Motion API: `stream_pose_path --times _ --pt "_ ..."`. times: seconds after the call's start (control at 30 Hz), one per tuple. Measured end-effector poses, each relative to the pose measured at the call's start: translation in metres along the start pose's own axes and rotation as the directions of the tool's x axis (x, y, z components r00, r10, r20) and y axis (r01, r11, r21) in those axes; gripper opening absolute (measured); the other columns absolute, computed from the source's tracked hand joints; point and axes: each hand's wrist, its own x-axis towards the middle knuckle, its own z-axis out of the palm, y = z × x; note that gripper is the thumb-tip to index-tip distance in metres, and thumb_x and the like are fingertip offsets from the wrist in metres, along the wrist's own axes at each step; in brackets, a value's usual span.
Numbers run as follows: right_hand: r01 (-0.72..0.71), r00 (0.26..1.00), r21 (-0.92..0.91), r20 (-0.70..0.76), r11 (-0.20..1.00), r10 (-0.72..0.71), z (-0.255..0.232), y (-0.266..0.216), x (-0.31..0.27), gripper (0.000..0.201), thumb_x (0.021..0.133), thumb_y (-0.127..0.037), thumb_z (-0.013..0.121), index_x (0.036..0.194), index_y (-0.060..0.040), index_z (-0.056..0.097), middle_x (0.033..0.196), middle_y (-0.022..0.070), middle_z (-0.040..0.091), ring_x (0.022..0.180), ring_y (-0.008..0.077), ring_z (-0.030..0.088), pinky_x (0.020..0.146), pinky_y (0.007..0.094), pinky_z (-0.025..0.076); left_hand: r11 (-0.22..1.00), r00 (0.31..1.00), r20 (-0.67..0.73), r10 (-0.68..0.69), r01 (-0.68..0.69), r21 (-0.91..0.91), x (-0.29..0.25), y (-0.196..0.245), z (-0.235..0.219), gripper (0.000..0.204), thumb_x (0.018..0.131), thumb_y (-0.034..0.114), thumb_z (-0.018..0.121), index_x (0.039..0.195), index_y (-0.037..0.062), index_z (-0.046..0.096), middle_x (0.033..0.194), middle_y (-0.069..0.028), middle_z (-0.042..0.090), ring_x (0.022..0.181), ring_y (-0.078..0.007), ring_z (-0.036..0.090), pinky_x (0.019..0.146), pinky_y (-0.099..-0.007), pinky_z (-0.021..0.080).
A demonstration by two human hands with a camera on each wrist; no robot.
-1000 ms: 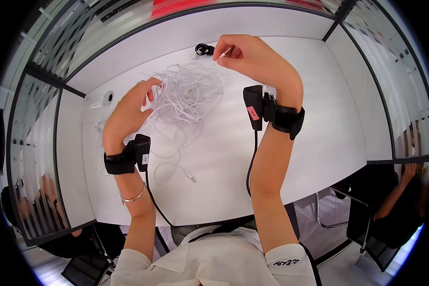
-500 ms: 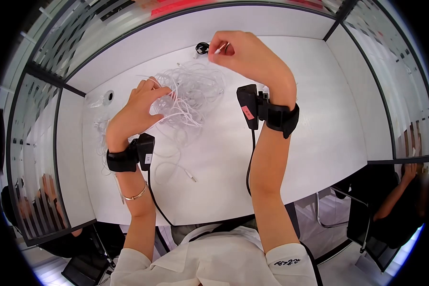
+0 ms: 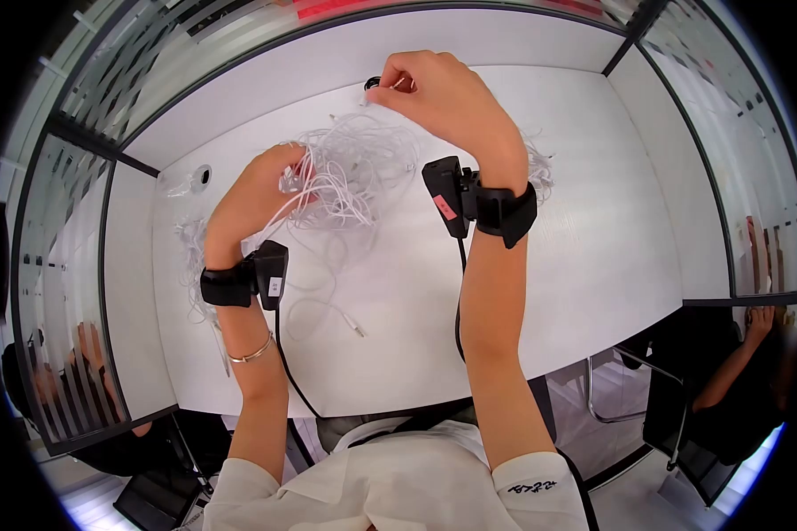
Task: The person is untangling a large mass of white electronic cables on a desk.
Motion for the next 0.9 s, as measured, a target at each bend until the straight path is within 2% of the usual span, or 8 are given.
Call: stream_pose_path --times 0.2,0.37,0.43,0.6,0.7,0.83,0.87,0.9 --pt "0.015 1.000 0.043 0.005 0.999 -0.015 -0.001 0.002 -0.002 0.016 0.087 -0.019 0.065 0.088 -0.0037 0.063 0.077 0.0028 0.062 0.070 0.0110 0.055 0.065 0.0254 0.045 0.993 0.996 0.053 -0.076 0.080 -0.091 0.000 0.005 -0.005 0.015 0.070 0.004 0.063 0.083 0.0008 0.055 0.077 -0.0106 0.055 0.074 -0.0250 0.050 0.070 -0.0343 0.042" --pt "0.108 0.993 0.062 -0.065 0.992 -0.104 -0.001 -0.001 0.002 0.013 0.087 -0.018 0.064 0.091 -0.0049 0.064 0.076 0.0005 0.060 0.066 0.0094 0.050 0.062 0.0241 0.043 0.997 0.997 0.022 -0.071 0.071 -0.005 0.001 0.004 0.000 0.020 0.070 0.004 0.063 0.089 0.0007 0.055 0.078 -0.0117 0.054 0.076 -0.0253 0.051 0.071 -0.0343 0.043" --pt "0.120 0.990 0.059 -0.082 0.991 -0.115 0.000 -0.002 0.005 0.014 0.087 -0.018 0.064 0.091 -0.0051 0.064 0.075 -0.0007 0.059 0.063 0.0084 0.046 0.060 0.0235 0.041 0.994 0.993 0.067 -0.094 0.097 -0.056 0.003 0.008 -0.002 0.022 0.071 0.005 0.063 0.091 0.0008 0.056 0.078 -0.0118 0.053 0.077 -0.0259 0.052 0.072 -0.0347 0.043" --pt "0.123 0.978 0.079 -0.179 0.989 -0.108 0.007 0.002 0.011 0.015 0.088 -0.020 0.064 0.092 -0.0052 0.063 0.067 -0.0021 0.051 0.059 0.0058 0.044 0.055 0.0217 0.036 0.999 0.998 -0.043 -0.040 0.038 -0.027 0.001 -0.002 0.002 0.023 0.074 0.003 0.068 0.094 -0.0014 0.058 0.080 -0.0112 0.056 0.074 -0.0219 0.053 0.070 -0.0307 0.043" --pt "0.080 0.981 0.215 -0.188 0.973 -0.039 0.016 -0.005 0.015 0.013 0.086 -0.018 0.063 0.090 -0.0054 0.064 0.067 0.0040 0.059 0.060 0.0123 0.052 0.055 0.0280 0.042 1.000 0.994 -0.110 0.007 -0.006 0.009 0.001 -0.006 0.003 0.020 0.075 0.001 0.067 0.093 -0.0012 0.059 0.079 -0.0104 0.055 0.073 -0.0213 0.052 0.069 -0.0302 0.044" --pt "0.157 0.983 0.438 -0.154 0.885 -0.098 0.037 -0.009 0.022 0.022 0.089 -0.019 0.063 0.108 -0.0081 0.061 0.078 0.0028 0.063 0.068 0.0090 0.058 0.065 0.0229 0.047 0.995 0.990 -0.107 -0.094 0.095 0.008 0.003 -0.002 0.000 0.017 0.074 0.006 0.068 0.088 -0.0013 0.061 0.076 -0.0109 0.059 0.069 -0.0232 0.055 0.064 -0.0317 0.044" --pt "0.122 0.992 0.430 -0.062 0.894 -0.105 0.036 -0.009 0.022 0.038 0.090 -0.020 0.062 0.126 -0.0129 0.053 0.104 0.0094 0.066 0.088 0.0164 0.064 0.080 0.0292 0.050 0.988 0.982 -0.109 -0.152 0.153 0.003 0.004 0.003 -0.003 0.017 0.074 0.010 0.068 0.086 -0.0011 0.063 0.077 -0.0127 0.061 0.070 -0.0262 0.058 0.065 -0.0333 0.045" --pt "0.156 0.988 0.403 -0.080 0.902 -0.135 0.039 -0.010 0.021 0.043 0.089 -0.021 0.063 0.130 -0.0144 0.050 0.110 0.0101 0.064 0.093 0.0182 0.063 0.083 0.0310 0.049 0.977 0.971 -0.109 -0.210 0.211 -0.003 0.004 0.006 -0.005 0.018 0.073 0.013 0.067 0.085 -0.0009 0.065 0.077 -0.0145 0.064 0.070 -0.0293 0.060 0.065 -0.0348 0.046"
